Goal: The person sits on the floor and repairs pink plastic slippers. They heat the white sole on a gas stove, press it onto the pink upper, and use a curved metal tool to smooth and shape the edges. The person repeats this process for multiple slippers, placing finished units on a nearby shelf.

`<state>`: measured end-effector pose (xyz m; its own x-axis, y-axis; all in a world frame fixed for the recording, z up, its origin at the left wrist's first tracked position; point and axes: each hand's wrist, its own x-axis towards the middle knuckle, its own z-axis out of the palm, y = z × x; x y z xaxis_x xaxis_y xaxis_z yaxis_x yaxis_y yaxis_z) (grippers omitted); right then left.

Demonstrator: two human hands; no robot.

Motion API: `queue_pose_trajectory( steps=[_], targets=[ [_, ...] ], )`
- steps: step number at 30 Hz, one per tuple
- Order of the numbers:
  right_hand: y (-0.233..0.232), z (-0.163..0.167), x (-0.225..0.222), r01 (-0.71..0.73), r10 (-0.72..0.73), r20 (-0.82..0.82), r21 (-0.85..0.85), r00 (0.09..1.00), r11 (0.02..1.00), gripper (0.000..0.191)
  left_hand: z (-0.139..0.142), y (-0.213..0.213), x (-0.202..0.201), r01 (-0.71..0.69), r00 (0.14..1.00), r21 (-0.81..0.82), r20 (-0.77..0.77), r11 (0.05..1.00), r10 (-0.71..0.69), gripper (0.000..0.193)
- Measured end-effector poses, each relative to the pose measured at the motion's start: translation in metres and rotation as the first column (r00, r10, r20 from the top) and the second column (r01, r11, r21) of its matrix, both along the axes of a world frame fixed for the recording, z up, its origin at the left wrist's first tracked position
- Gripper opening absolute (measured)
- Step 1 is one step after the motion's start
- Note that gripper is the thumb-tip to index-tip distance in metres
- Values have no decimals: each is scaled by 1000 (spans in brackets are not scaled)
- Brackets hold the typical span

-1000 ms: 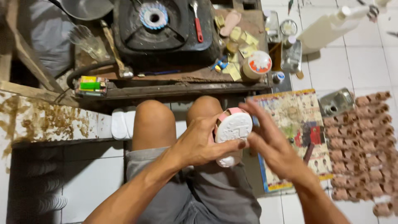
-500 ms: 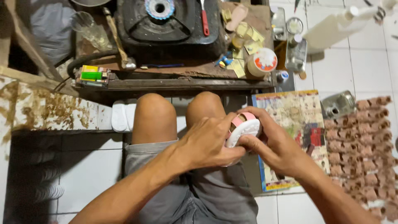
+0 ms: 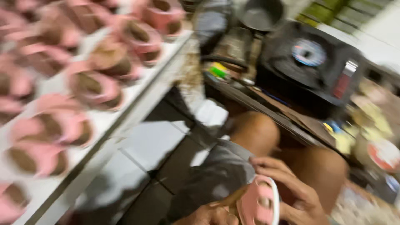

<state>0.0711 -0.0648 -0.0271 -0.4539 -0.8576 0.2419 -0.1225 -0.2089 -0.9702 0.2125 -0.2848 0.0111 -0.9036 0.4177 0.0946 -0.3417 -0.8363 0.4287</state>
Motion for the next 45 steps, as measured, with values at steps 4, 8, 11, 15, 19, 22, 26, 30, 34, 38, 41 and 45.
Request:
queue_pose_trajectory(
  steps=[4, 8, 11, 15, 19, 22, 26, 30, 34, 38, 41, 45],
  targets=[
    [-91, -31, 59, 37, -142, 383, 271, 913, 962, 52, -16, -29, 81, -403, 898, 168, 262, 899, 354, 94],
    [-169, -17, 127, -65, -3, 290, 224, 957, 972, 53, 3, -51, 161, -752, 644, 127, 348, 647, 681, 100],
    [-218, 12, 202, -166, 161, 44, 132, 986, 977, 57, 31, -61, 227, -927, 354, -99, 82, 361, 932, 100],
    [-293, 61, 304, -477, 496, -155, 144, 855, 867, 63, 69, -72, 319, -970, 80, -238, -156, 41, 985, 101],
    [-377, 107, 411, -516, 359, -735, 14, 576, 857, 82, 103, -89, 398, -925, -87, -330, -301, -190, 950, 102],
    [-425, 136, 455, -503, 290, -858, 43, 424, 863, 99, 128, -103, 443, -867, -172, -378, -387, -325, 906, 102],
    [-419, 138, 466, -564, 593, -389, 200, 705, 802, 78, 144, -116, 473, -784, -192, -457, -465, -420, 864, 103],
    [-327, 94, 435, -345, 261, -559, -47, 787, 938, 70, 126, -148, 466, -822, -132, -438, -475, -364, 870, 104],
    [-236, 41, 385, 82, -106, -257, -101, 960, 991, 68, 89, -203, 432, -452, -166, -656, -604, -605, 780, 83],
    [-180, 3, 313, 372, -374, 31, 43, 927, 927, 62, 55, -239, 387, -11, -130, -681, -725, -732, 676, 63],
    [-150, -21, 260, 386, -407, 394, 134, 824, 913, 59, 43, -249, 363, -144, -222, -707, -659, -693, 719, 54],
    [-108, -46, 218, 340, -339, 747, 160, 572, 927, 58, 51, -249, 343, -315, -278, -717, -556, -622, 783, 51]
  ],
)
